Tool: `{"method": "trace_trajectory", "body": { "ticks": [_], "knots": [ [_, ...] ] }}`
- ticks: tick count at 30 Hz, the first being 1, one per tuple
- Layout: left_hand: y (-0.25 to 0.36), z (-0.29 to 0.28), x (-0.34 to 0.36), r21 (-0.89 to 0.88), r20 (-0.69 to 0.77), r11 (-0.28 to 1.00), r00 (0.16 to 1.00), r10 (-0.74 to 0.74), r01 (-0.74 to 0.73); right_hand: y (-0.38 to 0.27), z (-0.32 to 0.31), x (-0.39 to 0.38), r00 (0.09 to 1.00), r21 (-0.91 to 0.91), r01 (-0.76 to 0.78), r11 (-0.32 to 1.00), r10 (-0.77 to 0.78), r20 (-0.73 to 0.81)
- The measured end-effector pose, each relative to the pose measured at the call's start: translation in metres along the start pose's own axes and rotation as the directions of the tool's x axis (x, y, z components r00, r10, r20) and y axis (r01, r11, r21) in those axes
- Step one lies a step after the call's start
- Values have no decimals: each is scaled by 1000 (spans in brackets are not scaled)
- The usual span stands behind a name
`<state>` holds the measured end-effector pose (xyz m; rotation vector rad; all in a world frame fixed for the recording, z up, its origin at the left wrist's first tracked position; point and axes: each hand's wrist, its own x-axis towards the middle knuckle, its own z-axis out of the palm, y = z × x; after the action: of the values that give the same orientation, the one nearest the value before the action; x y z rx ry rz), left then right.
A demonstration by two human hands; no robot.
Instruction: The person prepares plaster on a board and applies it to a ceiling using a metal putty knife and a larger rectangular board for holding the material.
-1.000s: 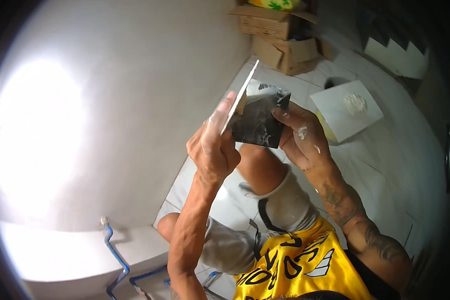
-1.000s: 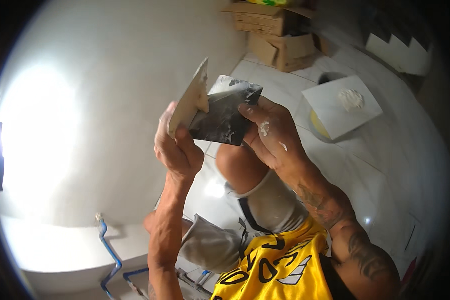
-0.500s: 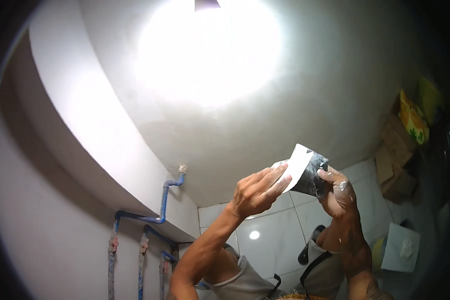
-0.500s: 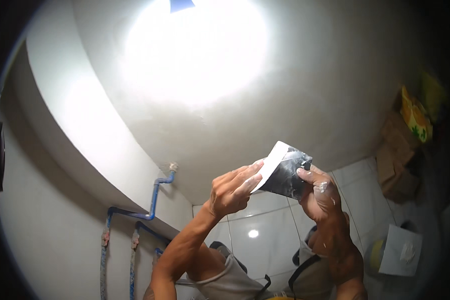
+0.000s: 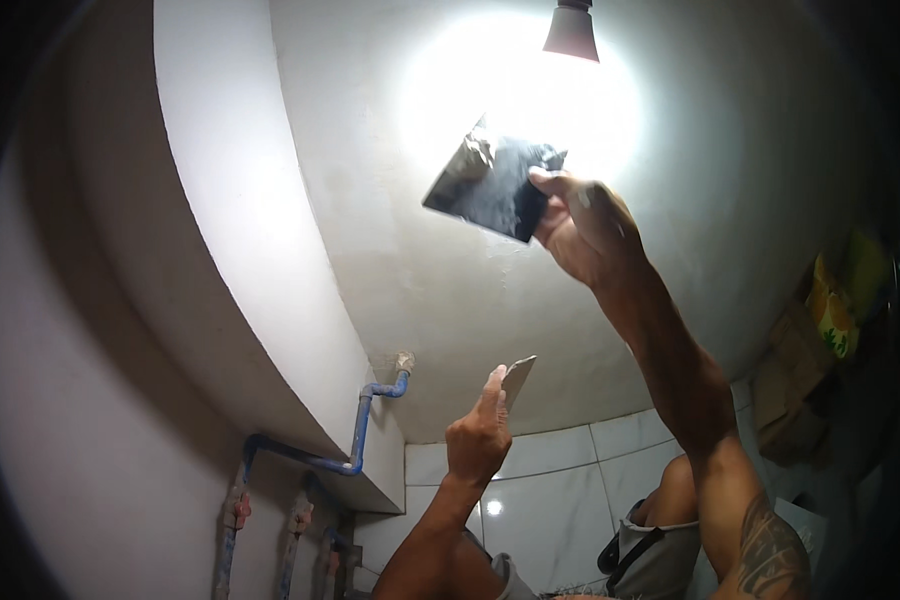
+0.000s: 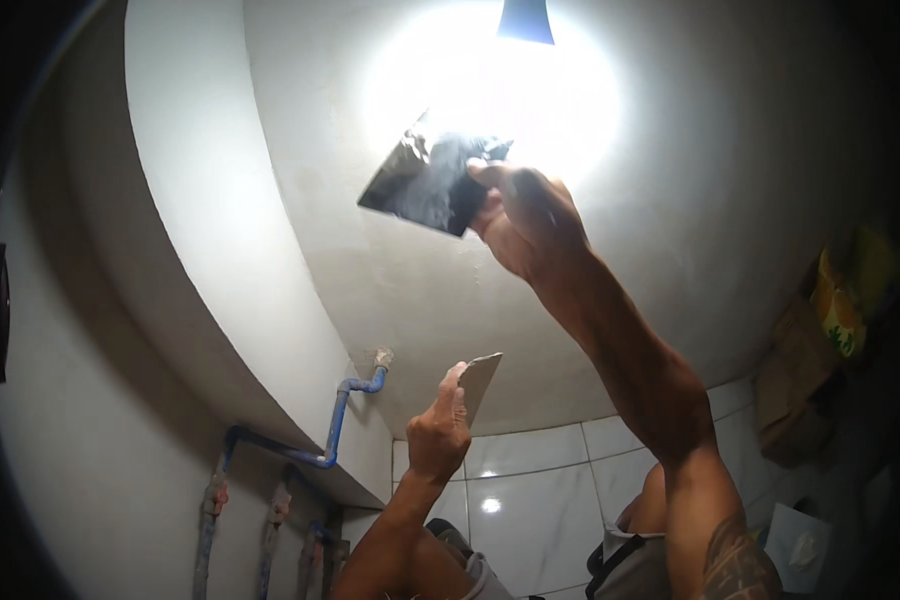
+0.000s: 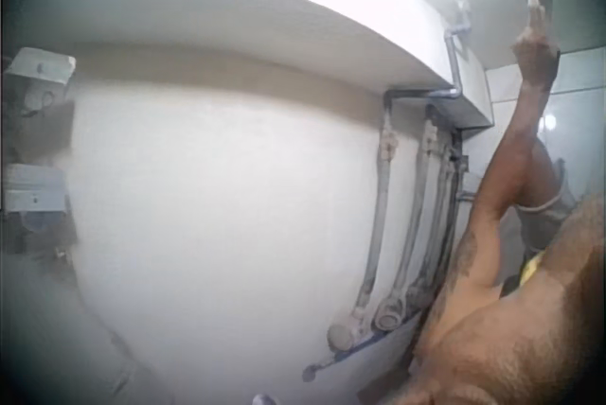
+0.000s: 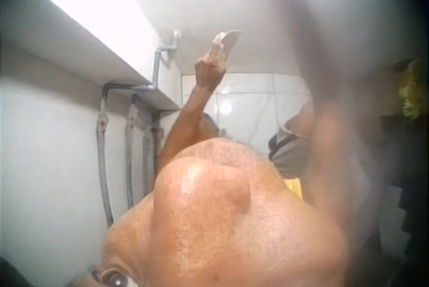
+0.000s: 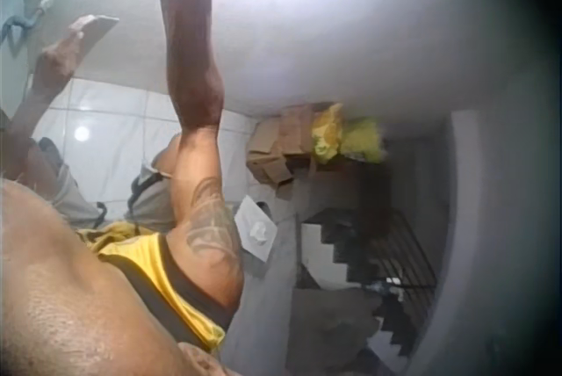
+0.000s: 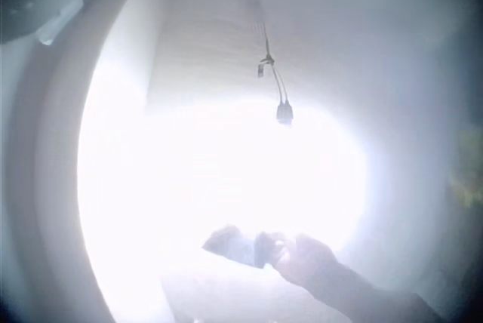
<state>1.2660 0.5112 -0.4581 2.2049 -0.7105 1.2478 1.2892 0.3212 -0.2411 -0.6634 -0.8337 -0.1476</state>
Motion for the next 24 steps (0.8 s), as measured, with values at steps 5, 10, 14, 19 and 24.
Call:
{"method": "trace_trajectory", "body": {
  "ticks": [5, 10, 14, 19, 24],
  "knots": [
    [-13, 32, 54, -144, 0, 989, 1000, -30, 30, 11, -10, 220, 860, -832, 413, 371, -460, 222],
    [-14, 32, 47, -202, 62, 977, 997, -54, 65, 23, 45, 294, 606, -935, 289, -206, -717, 345],
    [-17, 31, 47, -187, 102, 978, 992, -80, 98, 28, 31, 332, 536, -587, 277, -761, -385, 752],
    [-16, 27, 56, -226, 69, 972, 996, -50, 64, 50, 6, 352, 550, -448, 219, -867, -270, 791],
    [-16, 18, 62, -239, 134, 965, 988, -79, 110, 80, -28, 343, 511, -371, 213, -904, -221, 831]
  ]
}}
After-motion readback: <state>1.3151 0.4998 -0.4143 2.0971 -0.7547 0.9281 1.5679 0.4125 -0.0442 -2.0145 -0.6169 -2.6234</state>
